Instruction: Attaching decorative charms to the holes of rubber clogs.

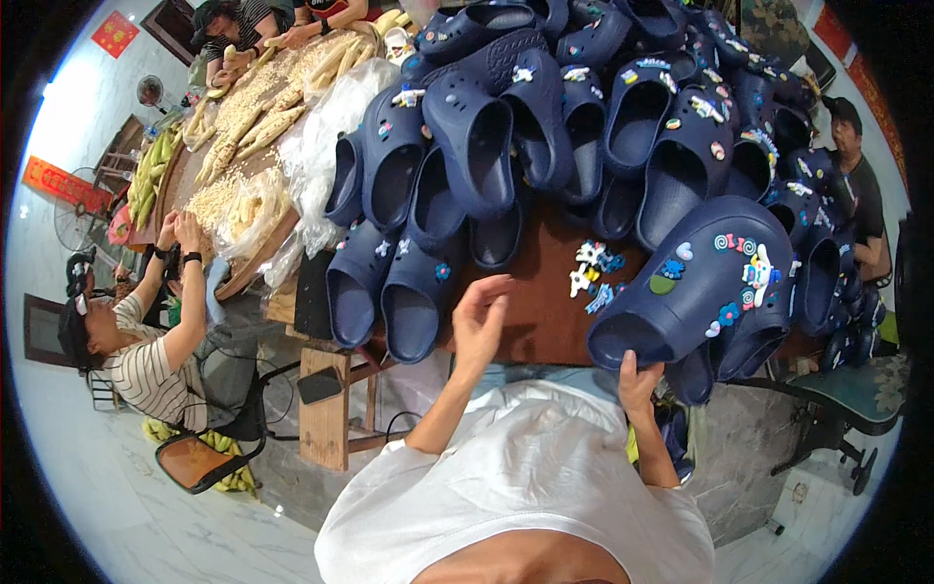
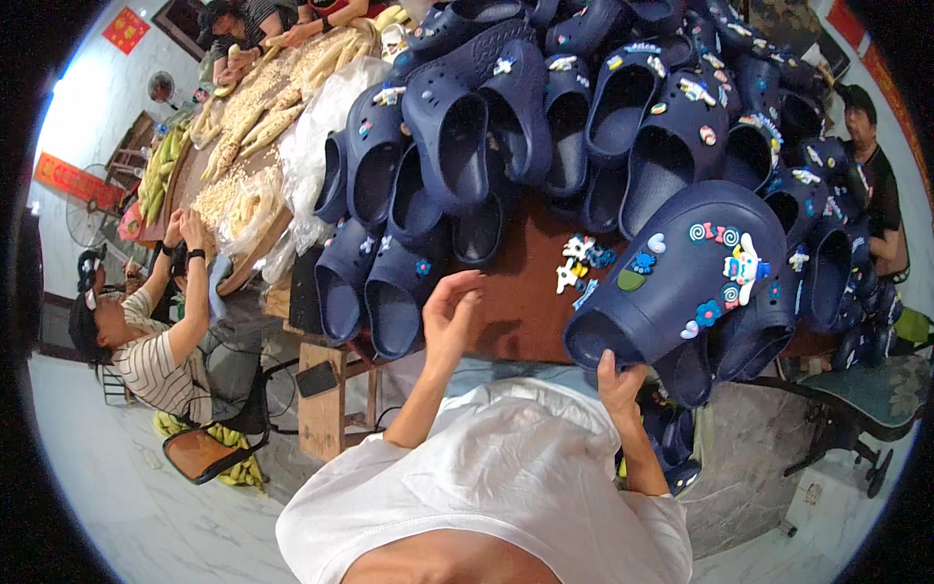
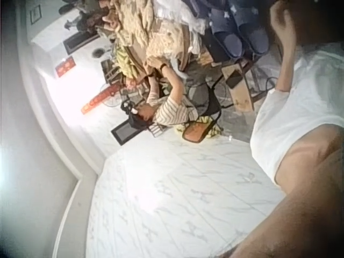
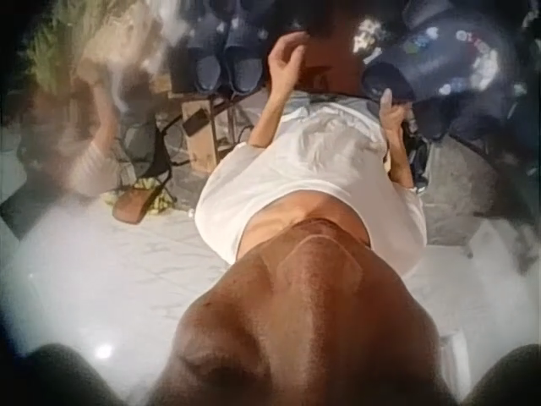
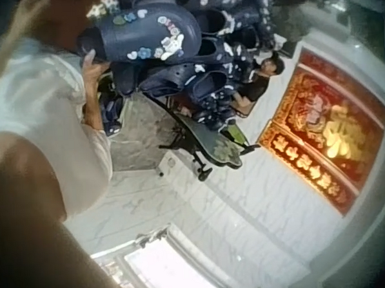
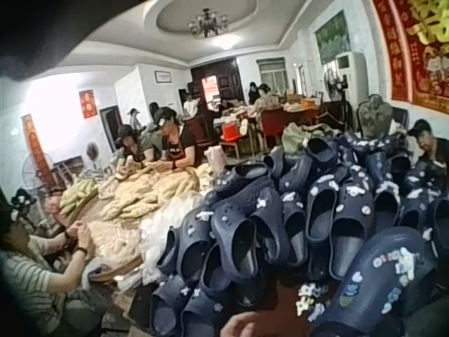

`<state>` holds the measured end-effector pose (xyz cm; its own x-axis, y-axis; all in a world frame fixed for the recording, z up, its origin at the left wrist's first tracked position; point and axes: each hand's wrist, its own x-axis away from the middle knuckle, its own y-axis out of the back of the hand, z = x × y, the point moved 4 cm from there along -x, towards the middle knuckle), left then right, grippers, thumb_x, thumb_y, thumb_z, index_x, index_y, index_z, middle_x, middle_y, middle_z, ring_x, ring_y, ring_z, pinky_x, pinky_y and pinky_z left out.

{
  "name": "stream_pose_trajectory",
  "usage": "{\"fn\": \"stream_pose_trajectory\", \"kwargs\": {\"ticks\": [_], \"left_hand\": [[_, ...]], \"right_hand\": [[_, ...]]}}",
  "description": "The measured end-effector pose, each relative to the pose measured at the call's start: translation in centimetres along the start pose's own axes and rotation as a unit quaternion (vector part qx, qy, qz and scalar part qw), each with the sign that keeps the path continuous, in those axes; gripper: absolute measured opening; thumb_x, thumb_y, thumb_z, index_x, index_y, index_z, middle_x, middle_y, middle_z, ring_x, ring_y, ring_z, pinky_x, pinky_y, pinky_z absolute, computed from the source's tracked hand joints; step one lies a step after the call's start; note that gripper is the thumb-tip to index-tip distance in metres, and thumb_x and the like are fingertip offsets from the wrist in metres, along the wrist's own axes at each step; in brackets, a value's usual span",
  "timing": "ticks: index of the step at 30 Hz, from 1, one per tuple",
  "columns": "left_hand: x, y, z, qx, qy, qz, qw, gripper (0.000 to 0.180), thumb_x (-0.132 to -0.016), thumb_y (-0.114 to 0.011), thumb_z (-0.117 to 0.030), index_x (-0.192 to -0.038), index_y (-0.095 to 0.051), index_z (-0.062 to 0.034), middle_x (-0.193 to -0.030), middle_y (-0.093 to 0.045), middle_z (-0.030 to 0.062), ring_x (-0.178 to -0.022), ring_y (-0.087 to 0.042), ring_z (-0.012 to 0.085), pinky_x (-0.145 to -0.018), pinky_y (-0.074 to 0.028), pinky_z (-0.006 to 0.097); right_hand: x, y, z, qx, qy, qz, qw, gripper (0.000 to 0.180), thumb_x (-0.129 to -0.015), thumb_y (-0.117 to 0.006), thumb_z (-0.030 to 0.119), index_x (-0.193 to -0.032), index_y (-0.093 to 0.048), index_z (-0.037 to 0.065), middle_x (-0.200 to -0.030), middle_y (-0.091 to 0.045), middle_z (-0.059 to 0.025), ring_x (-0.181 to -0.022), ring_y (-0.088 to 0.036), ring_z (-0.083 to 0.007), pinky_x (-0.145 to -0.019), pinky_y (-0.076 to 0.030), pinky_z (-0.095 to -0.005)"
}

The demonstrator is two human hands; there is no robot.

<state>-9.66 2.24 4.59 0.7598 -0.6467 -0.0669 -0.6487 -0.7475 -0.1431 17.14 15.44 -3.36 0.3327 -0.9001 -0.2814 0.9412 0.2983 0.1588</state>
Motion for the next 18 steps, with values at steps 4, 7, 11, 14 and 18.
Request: {"fn": "stream_pose_trajectory", "kwargs": {"ticks": [4,7,11,14,18], "left_hand": [[-0.6,1.2,1.2,-0.025,0.019,-0.024,0.999,0.022,-0.092,-0.053,0.003,-0.113,-0.061,0.0013,-0.109,-0.066,0.0082,-0.103,-0.062,0.0141,-0.093,-0.048,0.027],[-0.6,1.0,2.3,-0.023,0.048,-0.018,0.998,0.023,-0.091,-0.053,0.003,-0.113,-0.061,0.0013,-0.107,-0.065,0.0072,-0.102,-0.062,0.014,-0.093,-0.048,0.027],[-0.7,0.1,3.0,-0.008,0.061,-0.002,0.998,0.024,-0.091,-0.052,0.002,-0.113,-0.061,0.0012,-0.108,-0.065,0.0072,-0.102,-0.062,0.0139,-0.093,-0.049,0.028],[-0.8,-0.8,3.4,-0.001,0.057,0.023,0.998,0.025,-0.091,-0.052,0.003,-0.113,-0.061,0.0014,-0.108,-0.065,0.0074,-0.102,-0.062,0.0142,-0.093,-0.049,0.028],[-0.6,-2.2,3.2,-0.011,0.073,0.043,0.996,0.024,-0.091,-0.051,0.004,-0.112,-0.062,0.0021,-0.107,-0.065,0.0078,-0.101,-0.062,0.014,-0.093,-0.049,0.028]], "right_hand": [[-3.0,2.2,2.5,-0.056,-0.04,-0.026,0.997,0.064,-0.088,-0.061,0.025,-0.136,-0.034,-0.007,-0.132,-0.047,-0.0198,-0.117,-0.049,-0.029,-0.104,-0.035,-0.0415],[-6.2,4.8,4.7,-0.048,-0.039,-0.064,0.996,0.062,-0.091,-0.055,0.027,-0.14,-0.034,-0.005,-0.135,-0.045,-0.0164,-0.122,-0.045,-0.0268,-0.107,-0.032,-0.0392],[-10.9,8.3,6.7,-0.163,-0.127,-0.102,0.973,0.059,-0.093,-0.052,0.032,-0.139,-0.038,-0.002,-0.134,-0.047,-0.013,-0.123,-0.046,-0.0236,-0.107,-0.034,-0.0358],[-14.2,9.5,9.0,-0.174,-0.152,-0.097,0.968,0.061,-0.093,-0.052,0.035,-0.139,-0.038,-0.002,-0.135,-0.046,-0.0139,-0.125,-0.044,-0.0235,-0.107,-0.033,-0.0355],[-16.6,10.7,8.5,-0.192,-0.19,-0.103,0.957,0.06,-0.091,-0.056,0.039,-0.135,-0.043,0.0,-0.133,-0.048,-0.0124,-0.125,-0.046,-0.022,-0.107,-0.034,-0.0354]]}}
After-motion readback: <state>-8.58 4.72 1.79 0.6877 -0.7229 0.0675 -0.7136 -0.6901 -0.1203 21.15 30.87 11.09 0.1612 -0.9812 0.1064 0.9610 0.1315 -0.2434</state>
